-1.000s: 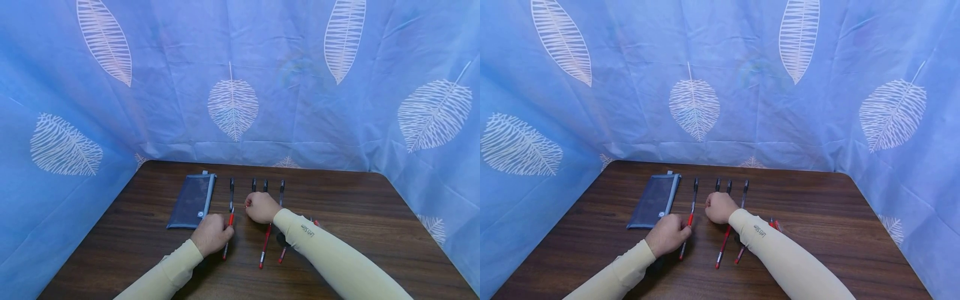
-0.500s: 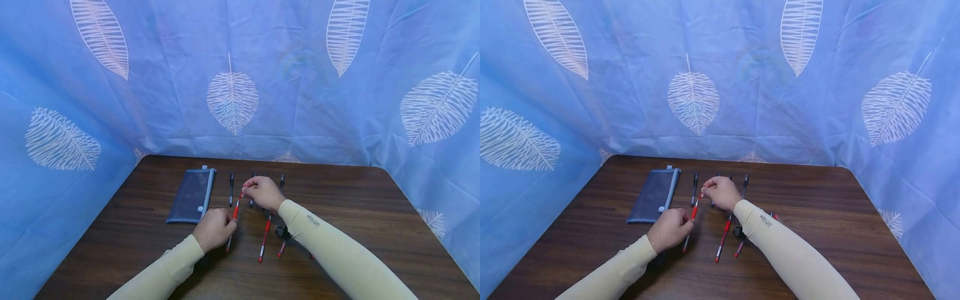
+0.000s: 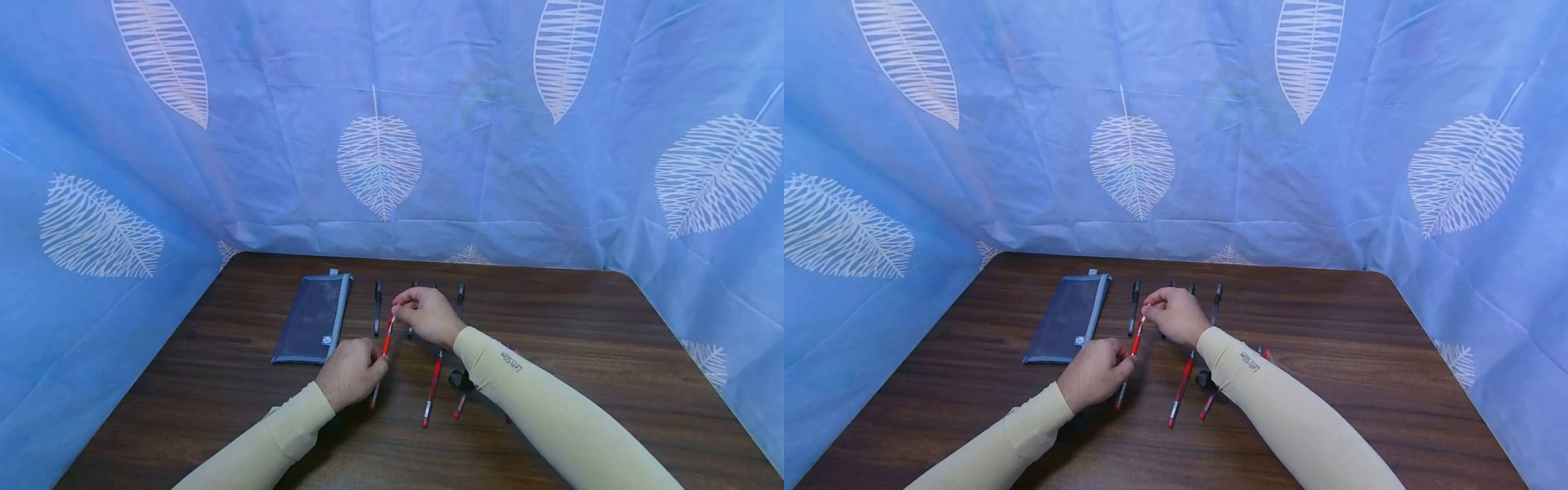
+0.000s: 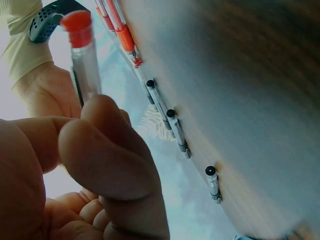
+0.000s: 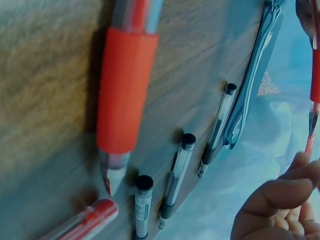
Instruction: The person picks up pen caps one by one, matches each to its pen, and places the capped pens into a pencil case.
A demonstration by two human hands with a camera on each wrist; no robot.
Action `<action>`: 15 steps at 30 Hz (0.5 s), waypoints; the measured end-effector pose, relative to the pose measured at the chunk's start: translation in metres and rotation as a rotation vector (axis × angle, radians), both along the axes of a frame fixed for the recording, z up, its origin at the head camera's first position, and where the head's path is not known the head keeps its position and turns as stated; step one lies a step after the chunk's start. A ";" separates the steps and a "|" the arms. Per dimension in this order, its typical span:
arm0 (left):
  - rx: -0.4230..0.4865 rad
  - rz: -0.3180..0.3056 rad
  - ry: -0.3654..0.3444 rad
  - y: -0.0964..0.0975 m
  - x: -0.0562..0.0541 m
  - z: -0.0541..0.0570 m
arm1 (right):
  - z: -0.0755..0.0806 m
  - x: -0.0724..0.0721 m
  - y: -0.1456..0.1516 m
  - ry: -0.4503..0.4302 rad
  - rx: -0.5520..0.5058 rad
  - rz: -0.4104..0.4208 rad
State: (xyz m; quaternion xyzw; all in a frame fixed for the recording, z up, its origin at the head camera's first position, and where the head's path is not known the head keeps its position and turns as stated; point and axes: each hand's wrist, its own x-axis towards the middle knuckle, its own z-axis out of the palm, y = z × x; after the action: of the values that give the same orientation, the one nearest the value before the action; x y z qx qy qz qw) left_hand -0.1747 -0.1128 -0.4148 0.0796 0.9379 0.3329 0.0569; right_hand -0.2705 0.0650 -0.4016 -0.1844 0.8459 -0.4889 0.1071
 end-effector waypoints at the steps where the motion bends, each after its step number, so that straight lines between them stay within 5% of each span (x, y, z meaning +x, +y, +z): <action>1: 0.001 0.001 0.005 0.000 0.000 0.000 | 0.000 0.000 0.000 0.010 0.002 -0.008; 15: 0.025 0.017 -0.014 0.001 -0.001 0.003 | -0.003 0.001 -0.001 -0.012 0.019 0.048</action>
State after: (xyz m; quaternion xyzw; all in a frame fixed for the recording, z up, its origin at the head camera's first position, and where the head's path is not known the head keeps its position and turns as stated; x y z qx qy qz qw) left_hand -0.1755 -0.1118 -0.4122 0.0700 0.9338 0.3458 0.0596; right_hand -0.2694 0.0644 -0.4043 -0.2006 0.8452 -0.4791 0.1257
